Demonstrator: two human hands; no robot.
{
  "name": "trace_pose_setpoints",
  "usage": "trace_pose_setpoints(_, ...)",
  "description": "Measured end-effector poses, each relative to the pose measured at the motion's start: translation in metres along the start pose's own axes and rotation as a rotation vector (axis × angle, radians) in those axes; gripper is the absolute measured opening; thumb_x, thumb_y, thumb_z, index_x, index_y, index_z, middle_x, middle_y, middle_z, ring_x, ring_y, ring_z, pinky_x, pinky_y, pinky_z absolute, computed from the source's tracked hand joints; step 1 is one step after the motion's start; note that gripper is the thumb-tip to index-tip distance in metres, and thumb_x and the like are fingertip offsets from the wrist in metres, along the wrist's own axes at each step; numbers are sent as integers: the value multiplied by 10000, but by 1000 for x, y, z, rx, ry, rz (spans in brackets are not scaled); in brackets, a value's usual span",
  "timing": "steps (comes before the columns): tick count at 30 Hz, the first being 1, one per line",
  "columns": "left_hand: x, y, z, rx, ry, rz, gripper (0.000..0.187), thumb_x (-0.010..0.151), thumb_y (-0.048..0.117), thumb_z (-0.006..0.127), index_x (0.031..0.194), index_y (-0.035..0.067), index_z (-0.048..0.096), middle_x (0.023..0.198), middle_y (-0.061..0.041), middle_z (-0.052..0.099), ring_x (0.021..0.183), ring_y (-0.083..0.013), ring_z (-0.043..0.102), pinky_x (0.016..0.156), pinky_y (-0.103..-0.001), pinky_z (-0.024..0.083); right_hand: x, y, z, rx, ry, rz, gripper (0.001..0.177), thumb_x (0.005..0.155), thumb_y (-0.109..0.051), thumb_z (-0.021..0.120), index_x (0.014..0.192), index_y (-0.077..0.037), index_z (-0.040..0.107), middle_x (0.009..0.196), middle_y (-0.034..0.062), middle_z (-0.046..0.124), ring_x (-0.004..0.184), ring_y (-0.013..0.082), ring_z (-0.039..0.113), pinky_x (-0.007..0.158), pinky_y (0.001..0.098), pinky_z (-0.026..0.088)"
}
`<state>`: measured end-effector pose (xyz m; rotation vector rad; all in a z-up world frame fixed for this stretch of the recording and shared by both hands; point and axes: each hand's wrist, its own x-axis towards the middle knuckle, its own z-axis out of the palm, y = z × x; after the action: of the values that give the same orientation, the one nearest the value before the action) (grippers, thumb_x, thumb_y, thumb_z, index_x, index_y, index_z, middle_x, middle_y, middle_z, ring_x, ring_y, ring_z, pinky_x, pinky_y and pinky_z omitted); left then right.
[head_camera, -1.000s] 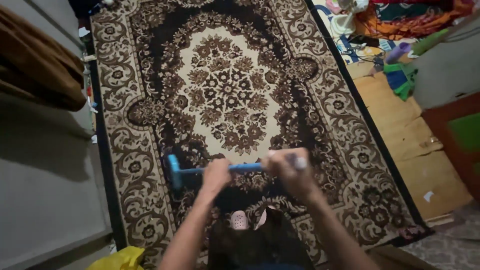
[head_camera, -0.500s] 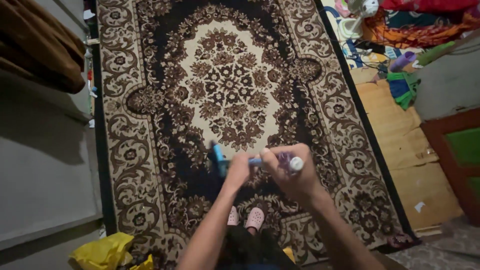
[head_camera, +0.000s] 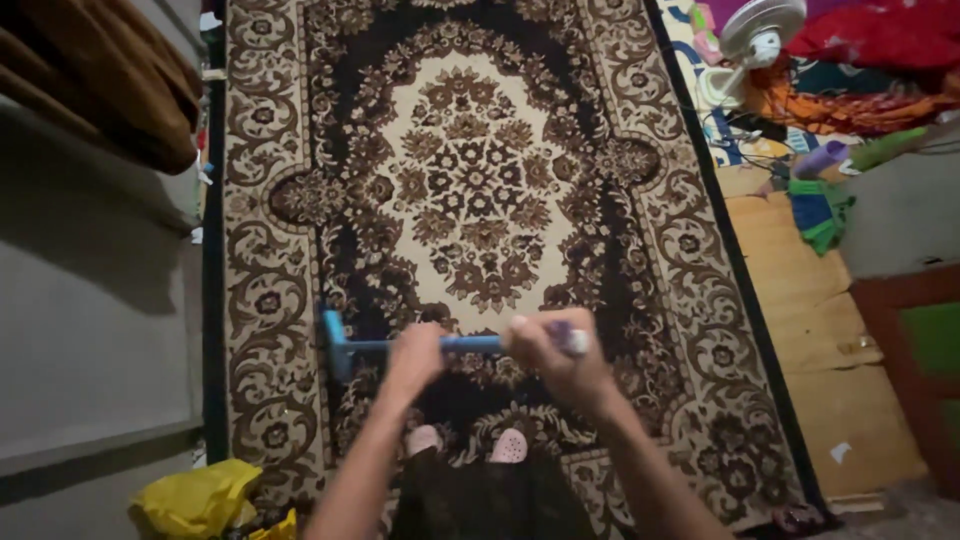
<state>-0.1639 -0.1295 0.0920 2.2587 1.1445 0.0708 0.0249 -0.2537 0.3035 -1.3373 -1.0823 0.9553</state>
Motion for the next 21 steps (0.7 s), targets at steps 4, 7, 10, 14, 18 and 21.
trace_pose_setpoints(4, -15, -66, -23, 74, -46, -151, 136, 774, 243, 748, 848, 142, 801, 851, -197, 735, 858, -406, 718, 796, -500, 572, 12, 49, 61, 17, -31, 210, 354, 962, -175, 584, 671, -14, 705, 559, -13, 635, 458, 70, 529, 408, 265, 396)
trace_pose_setpoints(7, -27, -117, -24, 24, 50, -183, 111, 753, 182, 728, 813, 131, 805, 810, -205, 732, 824, -414, 714, 764, -509, 565, 17, 66, 106, 85, -100, 45, 325, 1014, -152, 598, 738, -1, 679, 640, -58, 595, 602, 35, 520, 532, 249, 425)
trace_pose_setpoints(10, -28, -132, -25, -145, 97, -28, 113, 751, 181, 739, 788, 85, 787, 779, -232, 711, 797, -431, 700, 692, -507, 552, 27, 35, 135, -89, -157, 18, 377, 1040, -156, 640, 700, 1, 594, 606, -53, 411, 579, 41, 383, 487, 273, 333)
trace_pose_setpoints(14, -11, -100, -38, -501, 81, 9, 166, 764, 224, 701, 758, 66, 752, 699, -185, 700, 690, -383, 692, 592, -449, 511, 50, -45, 158, -228, -108, 164, 382, 978, -181, 640, 637, -11, 619, 530, -44, 419, 497, 38, 388, 426, 296, 300)
trace_pose_setpoints(18, 18, -121, -35, -499, 156, 424, 242, 866, 239, 662, 787, 10, 656, 753, -167, 670, 716, -352, 679, 607, -407, 501, 73, -98, 185, -290, -144, -122, 362, 960, -197, 645, 643, -36, 575, 527, -79, 471, 489, 3, 459, 432, 253, 393)
trace_pose_setpoints(21, 8, -96, -104, -707, -107, 52, 250, 815, 239, 724, 734, 7, 675, 715, -207, 684, 741, -422, 667, 566, -449, 519, 84, -110, 198, -256, -80, 55, 490, 969, -234, 641, 522, -57, 549, 463, -61, 499, 412, 36, 407, 377, 292, 292)
